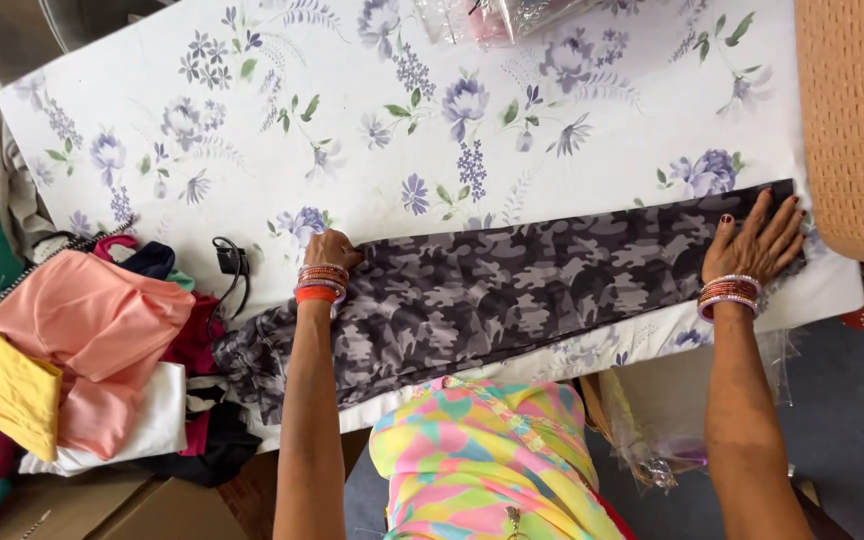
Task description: Folding and packaging camouflage-patterned leggings and other garments.
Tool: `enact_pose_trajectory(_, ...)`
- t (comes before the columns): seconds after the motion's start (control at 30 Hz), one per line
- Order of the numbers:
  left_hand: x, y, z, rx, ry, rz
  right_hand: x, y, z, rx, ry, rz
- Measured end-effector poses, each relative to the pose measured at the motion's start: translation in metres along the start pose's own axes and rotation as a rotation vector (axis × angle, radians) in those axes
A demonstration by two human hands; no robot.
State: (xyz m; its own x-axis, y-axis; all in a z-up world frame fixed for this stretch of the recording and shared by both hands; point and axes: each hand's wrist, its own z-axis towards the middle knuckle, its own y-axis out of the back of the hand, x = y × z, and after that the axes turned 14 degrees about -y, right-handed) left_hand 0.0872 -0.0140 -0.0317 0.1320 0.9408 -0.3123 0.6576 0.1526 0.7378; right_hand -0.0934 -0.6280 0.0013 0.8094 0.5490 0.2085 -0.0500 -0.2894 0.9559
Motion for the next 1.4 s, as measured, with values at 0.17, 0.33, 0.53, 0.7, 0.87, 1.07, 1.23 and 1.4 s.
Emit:
enact_pose_trajectory(0.17,-0.023,-0.047,-0.06,-0.385,-0.059,0.077,0.003,0.006,-0.008,0.028,-0.011,-0.043)
enact_pose_trajectory(0.33,-0.038,-0.101,-0.178,-0.849,0.035,0.124,-0.002,0.001,-0.03,0.05,-0.199,-0.136)
enact_pose_trajectory(0.53,0.106,-0.239,-0.26,-1.133,0.802,-0.298,-0.056,-0.065,-0.034,-0.112,-0.28,-0.002)
enact_pose_trajectory(0.7,0.112,-0.218,-0.266,-1.305,0.599,-0.684,-0.077,-0.046,-0.013,-0.311,-0.324,0.13)
enact_pose_trajectory(0.87,0.077,-0.193,-0.267,-0.912,0.837,-0.459,-0.085,-0.04,-0.008,-0.41,-0.453,0.206)
enact_pose_trajectory(1.07,0.074,-0.182,-0.265,-0.958,0.835,-0.478,-0.171,-0.092,0.047,-0.251,-0.474,0.524)
enact_pose_trajectory(1.23,0.11,-0.188,-0.249,-0.879,0.981,-0.699,-0.24,-0.143,0.115,-0.231,-0.236,0.829)
enact_pose_trajectory(1.4,0.147,-0.225,-0.251,-1.028,0.921,-0.93,-0.204,-0.115,0.082,-0.183,-0.353,0.785)
